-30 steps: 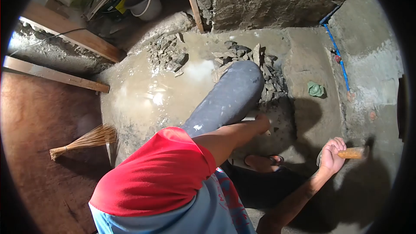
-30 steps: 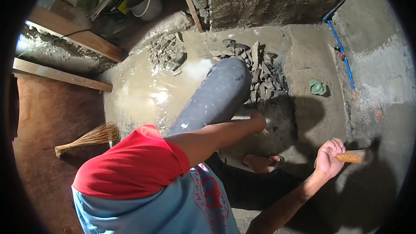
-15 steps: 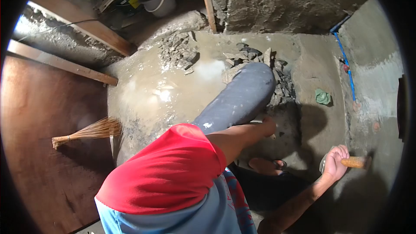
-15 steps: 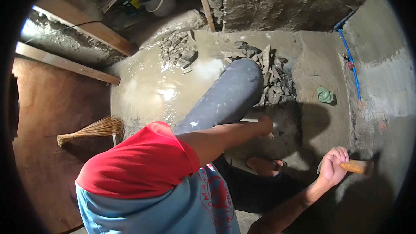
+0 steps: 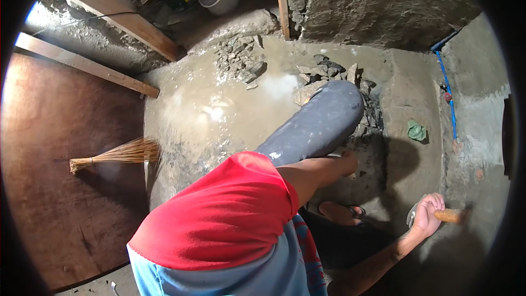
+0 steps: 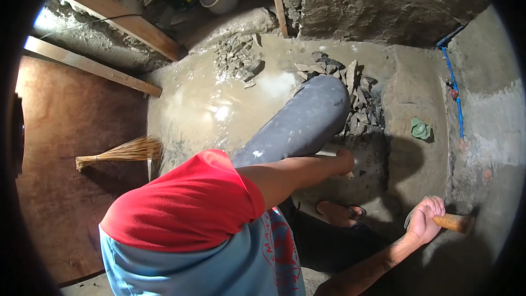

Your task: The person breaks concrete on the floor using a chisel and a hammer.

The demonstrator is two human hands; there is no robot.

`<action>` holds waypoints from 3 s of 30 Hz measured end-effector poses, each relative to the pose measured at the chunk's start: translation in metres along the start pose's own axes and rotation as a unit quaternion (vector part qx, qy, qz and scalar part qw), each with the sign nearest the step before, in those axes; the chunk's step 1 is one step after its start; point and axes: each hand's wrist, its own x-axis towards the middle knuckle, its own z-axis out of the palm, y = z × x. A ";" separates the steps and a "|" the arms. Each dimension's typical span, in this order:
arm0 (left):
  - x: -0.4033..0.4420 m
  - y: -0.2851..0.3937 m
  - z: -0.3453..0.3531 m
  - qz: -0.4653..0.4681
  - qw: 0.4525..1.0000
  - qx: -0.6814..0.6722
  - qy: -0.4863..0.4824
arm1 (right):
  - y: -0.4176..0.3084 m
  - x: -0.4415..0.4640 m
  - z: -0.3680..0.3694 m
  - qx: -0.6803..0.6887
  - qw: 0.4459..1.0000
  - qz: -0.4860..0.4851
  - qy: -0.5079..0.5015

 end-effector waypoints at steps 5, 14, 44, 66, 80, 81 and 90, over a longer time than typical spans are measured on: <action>-0.002 0.001 0.003 0.006 1.000 0.004 0.028 | -0.002 0.002 -0.004 0.002 1.000 0.005 -0.004; -0.008 0.000 -0.001 0.020 0.999 0.011 0.026 | 0.001 0.002 0.000 -0.001 1.000 -0.004 0.007; 0.002 0.003 -0.004 -0.001 1.000 0.009 -0.019 | 0.003 0.000 0.002 -0.007 1.000 -0.030 -0.008; -0.039 -0.012 -0.007 0.075 0.995 0.027 0.054 | -0.025 -0.019 -0.003 0.073 0.989 -0.122 -0.038; -0.036 -0.016 -0.004 0.062 0.997 0.038 0.013 | -0.025 -0.021 0.001 0.066 0.988 -0.137 -0.023; -0.038 -0.016 -0.006 0.061 0.997 0.037 0.013 | -0.026 -0.020 0.000 0.066 0.988 -0.135 -0.023; -0.032 -0.016 -0.002 0.053 0.998 0.042 0.000 | -0.024 -0.018 0.002 0.069 0.988 -0.135 -0.027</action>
